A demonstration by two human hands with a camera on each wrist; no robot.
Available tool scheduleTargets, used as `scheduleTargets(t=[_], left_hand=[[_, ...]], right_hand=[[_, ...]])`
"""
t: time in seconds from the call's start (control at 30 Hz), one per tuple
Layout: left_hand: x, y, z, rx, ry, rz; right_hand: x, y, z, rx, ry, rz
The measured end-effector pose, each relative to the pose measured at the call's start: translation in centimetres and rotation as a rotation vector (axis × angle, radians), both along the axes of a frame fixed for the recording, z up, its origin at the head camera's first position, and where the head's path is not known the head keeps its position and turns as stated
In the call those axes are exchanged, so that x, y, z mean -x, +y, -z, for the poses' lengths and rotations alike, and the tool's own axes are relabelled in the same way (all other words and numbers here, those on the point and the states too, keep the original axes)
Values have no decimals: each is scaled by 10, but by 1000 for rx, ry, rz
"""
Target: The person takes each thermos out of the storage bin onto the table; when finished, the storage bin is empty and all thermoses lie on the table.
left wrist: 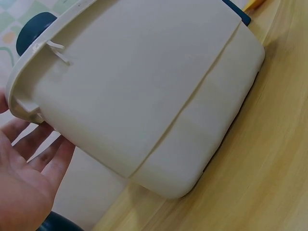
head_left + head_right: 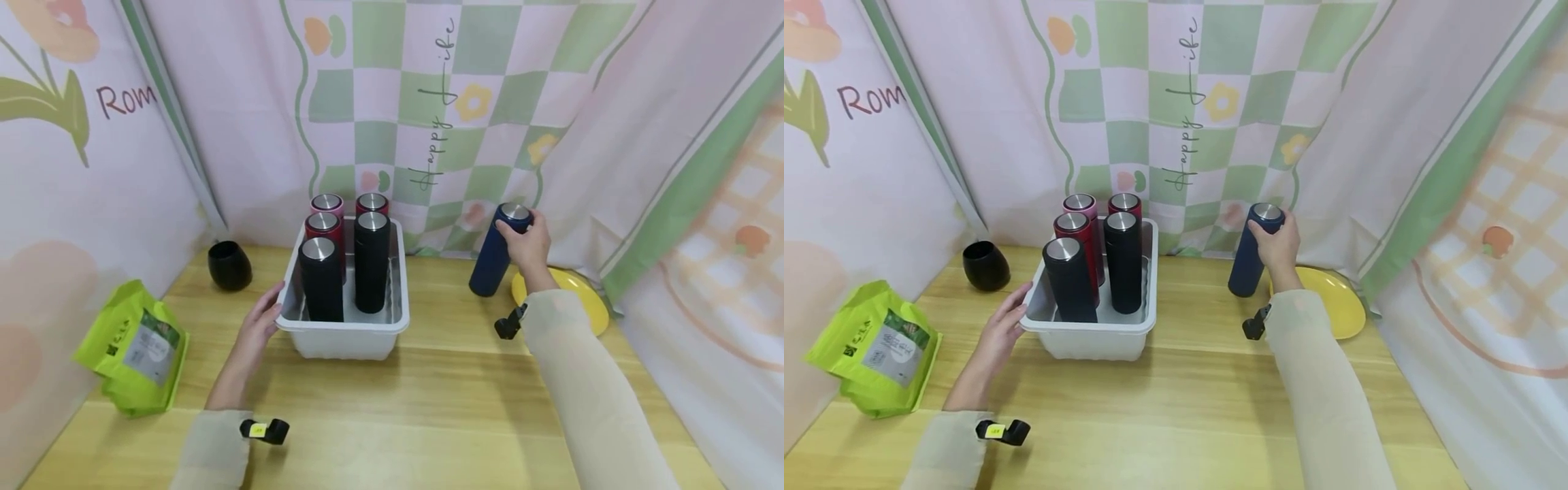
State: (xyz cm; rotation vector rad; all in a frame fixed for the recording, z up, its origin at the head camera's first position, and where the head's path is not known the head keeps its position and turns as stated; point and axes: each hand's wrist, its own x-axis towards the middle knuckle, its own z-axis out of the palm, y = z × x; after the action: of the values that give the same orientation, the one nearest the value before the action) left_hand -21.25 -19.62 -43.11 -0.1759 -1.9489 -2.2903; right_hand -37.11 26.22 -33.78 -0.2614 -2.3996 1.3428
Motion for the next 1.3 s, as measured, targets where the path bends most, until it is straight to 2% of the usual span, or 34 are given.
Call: scheduleTargets(t=[0.4,0.67,0.77,0.87,1.03,1.17,1.3], left_hand=[[2,0,3,-8,0,-4],[0,0,3,1,10,-22],[0,0,3,-4,5,-16],[1,2,2,-7,-5,-5],[0,2,0,-13,-14,-24],[-2,2,-1,-21,-7,-39],[-1,3,1,-22,-2,-39]], right_hand=[[12,19,4,-49,-14,-21],[15,19,3,-28,-52,-47],[13,18,1,-20,-37,-49],[8,15,-8,-47,20,-35],[-4,-9,-35,-111,138,-46],[-17,-39,-52,-121,168,-132],[-29,-72,-60,-124,143,-240]])
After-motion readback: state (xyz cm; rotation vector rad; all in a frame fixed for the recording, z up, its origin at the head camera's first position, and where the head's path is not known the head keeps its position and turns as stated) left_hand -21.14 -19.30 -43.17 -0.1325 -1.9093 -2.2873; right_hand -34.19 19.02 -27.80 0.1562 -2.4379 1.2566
